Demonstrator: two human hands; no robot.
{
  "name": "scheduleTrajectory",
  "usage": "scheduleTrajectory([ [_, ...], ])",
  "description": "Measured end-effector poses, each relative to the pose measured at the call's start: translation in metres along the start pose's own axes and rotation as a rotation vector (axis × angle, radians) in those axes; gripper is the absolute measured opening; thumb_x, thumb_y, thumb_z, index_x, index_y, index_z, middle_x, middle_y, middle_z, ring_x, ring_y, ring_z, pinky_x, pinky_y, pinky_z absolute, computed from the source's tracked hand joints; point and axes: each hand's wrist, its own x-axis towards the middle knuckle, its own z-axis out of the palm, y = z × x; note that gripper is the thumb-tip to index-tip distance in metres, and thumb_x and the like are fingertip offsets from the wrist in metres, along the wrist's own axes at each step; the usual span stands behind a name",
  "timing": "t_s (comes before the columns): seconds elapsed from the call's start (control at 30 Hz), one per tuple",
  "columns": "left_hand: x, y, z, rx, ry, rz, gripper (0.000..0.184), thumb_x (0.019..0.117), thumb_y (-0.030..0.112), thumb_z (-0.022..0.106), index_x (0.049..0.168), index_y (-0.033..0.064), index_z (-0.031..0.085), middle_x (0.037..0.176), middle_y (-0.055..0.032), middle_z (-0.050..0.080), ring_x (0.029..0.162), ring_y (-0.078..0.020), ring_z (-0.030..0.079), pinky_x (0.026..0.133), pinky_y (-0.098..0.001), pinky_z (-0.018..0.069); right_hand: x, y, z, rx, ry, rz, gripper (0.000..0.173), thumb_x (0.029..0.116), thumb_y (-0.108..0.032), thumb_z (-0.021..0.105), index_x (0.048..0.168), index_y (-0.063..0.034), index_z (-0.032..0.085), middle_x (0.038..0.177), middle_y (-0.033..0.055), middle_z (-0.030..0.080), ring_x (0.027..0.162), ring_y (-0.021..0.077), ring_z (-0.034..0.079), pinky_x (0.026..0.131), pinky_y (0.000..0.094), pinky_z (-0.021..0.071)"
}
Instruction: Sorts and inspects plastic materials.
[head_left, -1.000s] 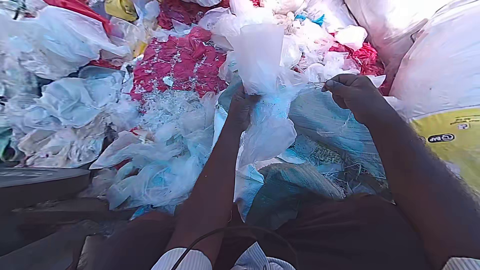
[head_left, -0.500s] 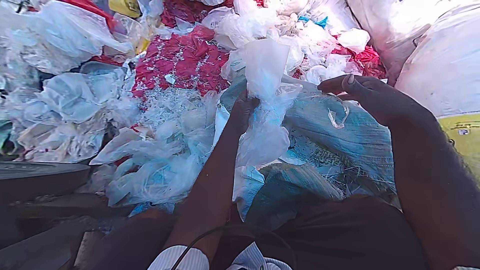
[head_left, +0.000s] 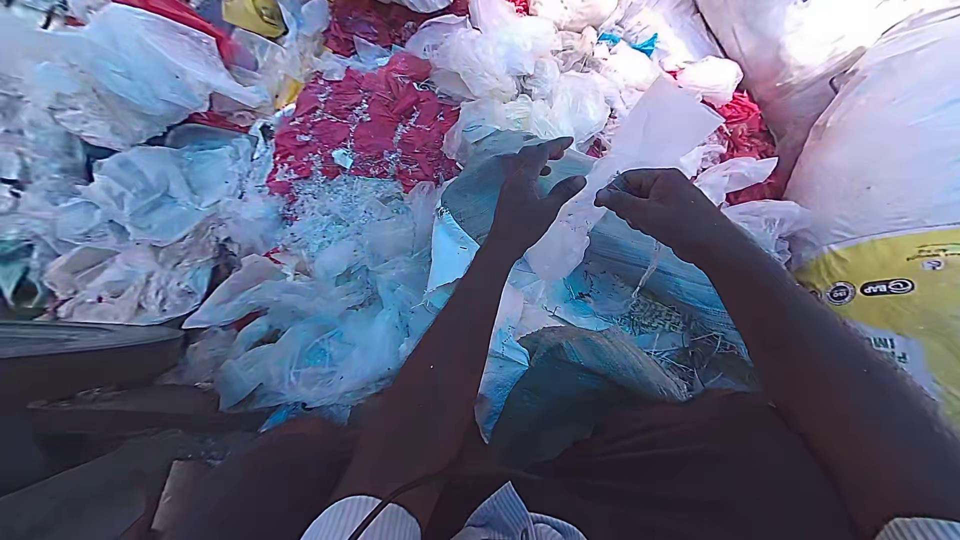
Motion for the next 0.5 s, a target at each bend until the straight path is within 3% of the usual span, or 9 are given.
scheduleTrajectory([
  [0.07,0.001,0.011,0.006,-0.024,-0.133,0.049,0.050,0.0966,0.024,0.072,0.143,0.0106,0.060,0.144,-0.0132,0.056,0.120,-0.0230,0.060,0.091,-0.0331,0.0537,0.000,-0.006,0.002,-0.077,-0.018,-0.061,0.035,0.1017,-0.035,0.065,0.077,-0.0112,0.060,0.060,-0.0006,0.047,0.052,0.0100,0.042,0.051,0.0290,0.0327],
  [0.1,0.002,0.013,0.008,-0.038,-0.176,0.043,0.045,0.0968,0.022,0.071,0.139,0.0101,0.063,0.141,-0.0122,0.058,0.115,-0.0215,0.060,0.091,-0.0333,0.0531,-0.002,-0.010,0.002,-0.116,-0.032,-0.088,0.036,0.1021,-0.036,0.064,0.076,-0.0117,0.059,0.059,-0.0012,0.045,0.051,0.0096,0.041,0.050,0.0290,0.0325],
  [0.17,0.002,0.012,0.009,-0.087,-0.214,0.012,0.027,0.0975,0.021,0.069,0.121,0.0062,0.071,0.118,-0.0087,0.067,0.100,-0.0175,0.060,0.088,-0.0358,0.0486,-0.006,-0.015,0.001,-0.148,-0.076,-0.112,0.033,0.1017,-0.033,0.065,0.078,-0.0116,0.062,0.059,-0.0019,0.047,0.051,0.0087,0.042,0.051,0.0289,0.0333],
  [0.27,0.002,0.006,0.005,-0.149,-0.189,-0.064,0.016,0.1021,0.021,0.063,0.099,0.0069,0.071,0.086,0.0012,0.065,0.078,-0.0052,0.058,0.075,-0.0256,0.0494,-0.010,-0.013,-0.001,-0.056,-0.183,-0.154,0.020,0.1013,-0.026,0.066,0.089,-0.0118,0.071,0.063,-0.0047,0.057,0.053,0.0035,0.047,0.050,0.0220,0.0368],
  [0.33,0.003,0.001,0.003,-0.132,-0.039,-0.110,0.021,0.1065,0.020,0.054,0.097,0.0066,0.067,0.079,0.0026,0.058,0.071,-0.0043,0.053,0.069,-0.0234,0.0453,-0.011,-0.010,0.000,0.096,-0.224,-0.169,0.022,0.1050,-0.025,0.057,0.096,-0.0121,0.073,0.060,-0.0082,0.049,0.049,-0.0003,0.039,0.046,0.0165,0.0305],
  [0.4,0.006,-0.009,-0.005,-0.097,0.189,-0.189,0.025,0.1092,0.022,0.047,0.097,0.0067,0.062,0.080,0.0019,0.055,0.072,-0.0061,0.052,0.070,-0.0261,0.0449,-0.013,-0.008,-0.002,0.217,-0.225,-0.104,0.026,0.1081,-0.022,0.051,0.104,-0.0093,0.073,0.056,-0.0089,0.039,0.045,-0.0007,0.032,0.043,0.0155,0.0255],
  [0.5,0.009,-0.027,-0.033,-0.197,0.513,-0.430,0.028,0.1117,0.025,0.041,0.110,0.0032,0.059,0.095,-0.0052,0.058,0.084,-0.0111,0.056,0.075,-0.0309,0.0482,-0.016,0.010,-0.019,0.296,-0.194,-0.023,0.027,0.1087,-0.020,0.049,0.110,-0.0081,0.074,0.054,-0.0086,0.039,0.042,-0.0008,0.031,0.040,0.0150,0.0253],
])
